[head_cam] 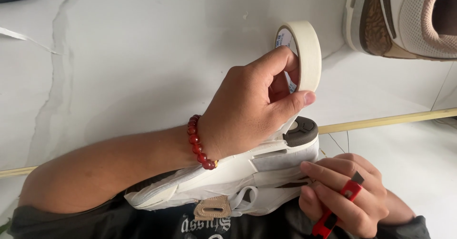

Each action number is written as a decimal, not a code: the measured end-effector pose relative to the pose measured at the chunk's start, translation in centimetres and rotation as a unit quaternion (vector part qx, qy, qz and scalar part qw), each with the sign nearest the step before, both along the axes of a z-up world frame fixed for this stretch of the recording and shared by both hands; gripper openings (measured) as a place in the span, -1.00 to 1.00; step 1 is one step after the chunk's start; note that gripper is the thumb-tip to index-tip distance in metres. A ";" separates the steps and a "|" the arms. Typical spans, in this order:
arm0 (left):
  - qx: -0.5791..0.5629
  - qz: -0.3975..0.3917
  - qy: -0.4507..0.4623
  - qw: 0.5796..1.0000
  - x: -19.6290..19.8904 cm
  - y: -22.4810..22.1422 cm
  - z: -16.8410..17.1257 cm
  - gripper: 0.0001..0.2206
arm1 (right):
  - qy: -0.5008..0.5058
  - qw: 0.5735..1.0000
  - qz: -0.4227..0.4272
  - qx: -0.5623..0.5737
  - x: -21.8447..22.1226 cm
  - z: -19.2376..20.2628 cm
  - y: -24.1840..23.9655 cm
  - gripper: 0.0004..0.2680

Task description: Apply masking tape to the midsole of a shoe to prepare for painting or dyeing.

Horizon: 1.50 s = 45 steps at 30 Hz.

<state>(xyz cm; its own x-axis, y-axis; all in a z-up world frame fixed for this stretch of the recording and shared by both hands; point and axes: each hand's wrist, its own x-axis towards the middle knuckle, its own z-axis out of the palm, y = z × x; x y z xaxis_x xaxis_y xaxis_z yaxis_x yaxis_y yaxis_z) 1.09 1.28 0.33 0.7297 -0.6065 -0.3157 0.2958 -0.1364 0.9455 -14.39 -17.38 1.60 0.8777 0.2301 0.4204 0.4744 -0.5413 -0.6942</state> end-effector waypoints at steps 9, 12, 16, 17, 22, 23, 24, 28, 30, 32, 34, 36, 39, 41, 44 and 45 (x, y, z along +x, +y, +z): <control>-0.019 -0.037 0.025 0.999 -0.2 0.9 -0.2 -0.80 | 0.062 0.997 0.049 0.013 4.0 1.2 0.5 -0.87; 0.012 -0.070 -0.053 0.996 -0.5 2.8 0.2 -0.81 | 0.111 0.984 -0.038 0.136 3.4 0.5 1.0 -0.84; 0.047 -0.160 -0.144 0.975 -1.0 5.4 2.3 -0.83 | 0.134 0.966 -0.107 0.196 3.6 0.5 -0.5 -0.79; 0.056 -0.188 -0.182 0.963 -1.2 5.6 2.9 -0.81 | 0.213 0.964 -0.050 0.151 4.8 1.7 -0.9 -0.85; 0.104 -0.221 -0.259 0.935 -2.1 5.7 4.9 -0.69 | 0.312 0.945 0.072 0.064 8.5 4.0 -0.5 -0.91; 0.122 -0.234 -0.265 0.928 -2.2 5.6 4.9 -0.68 | 0.339 0.938 0.065 0.039 8.5 3.8 -0.6 -0.91; 0.140 -0.246 -0.271 0.920 -2.3 5.5 4.9 -0.68 | 0.365 0.929 0.058 0.014 8.5 3.5 -0.7 -0.90; 0.151 -0.260 -0.287 0.909 -2.1 5.4 4.7 -0.72 | 0.250 0.968 0.023 -0.020 10.0 4.1 -0.7 -0.79; 0.148 -0.245 -0.281 0.916 -2.1 5.3 4.7 -0.76 | 0.122 0.977 0.146 -0.093 10.6 3.3 -2.2 -0.85; 0.152 -0.240 -0.287 0.915 -2.4 5.4 4.5 -0.78 | 0.109 0.963 0.205 -0.138 12.7 4.4 -1.4 -0.86; 0.154 -0.240 -0.292 0.913 -2.7 5.3 4.5 -0.80 | 0.098 0.944 0.257 -0.183 13.7 4.9 -1.0 -0.85; 0.167 -0.242 -0.323 0.900 -2.8 5.2 4.6 -0.82 | 0.133 0.927 0.312 -0.163 14.1 4.8 -0.8 -0.84; 0.182 -0.240 -0.337 0.892 -3.0 5.0 5.1 -0.78 | 0.139 0.913 0.332 -0.190 14.1 4.1 -1.0 -0.87; 0.181 -0.241 -0.325 0.896 -2.8 5.1 5.3 -0.76 | 0.130 0.920 0.331 -0.164 14.3 3.9 -0.8 -0.85; 0.171 -0.240 -0.298 0.908 -2.8 5.1 5.2 -0.70 | 0.127 0.932 0.313 -0.135 13.8 3.2 -1.0 -0.85; 0.160 -0.238 -0.283 0.915 -2.8 5.2 5.0 -0.67 | 0.133 0.937 0.293 -0.133 13.5 2.9 -1.1 -0.87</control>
<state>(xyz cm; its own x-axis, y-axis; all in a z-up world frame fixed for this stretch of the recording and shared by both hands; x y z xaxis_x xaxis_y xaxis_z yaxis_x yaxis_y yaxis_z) -1.70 6.45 5.35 0.5093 -0.8404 -0.1853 -0.3943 -0.4193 0.8178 -0.94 -18.52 4.47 0.6328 0.7716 0.0640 0.5742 -0.4122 -0.7074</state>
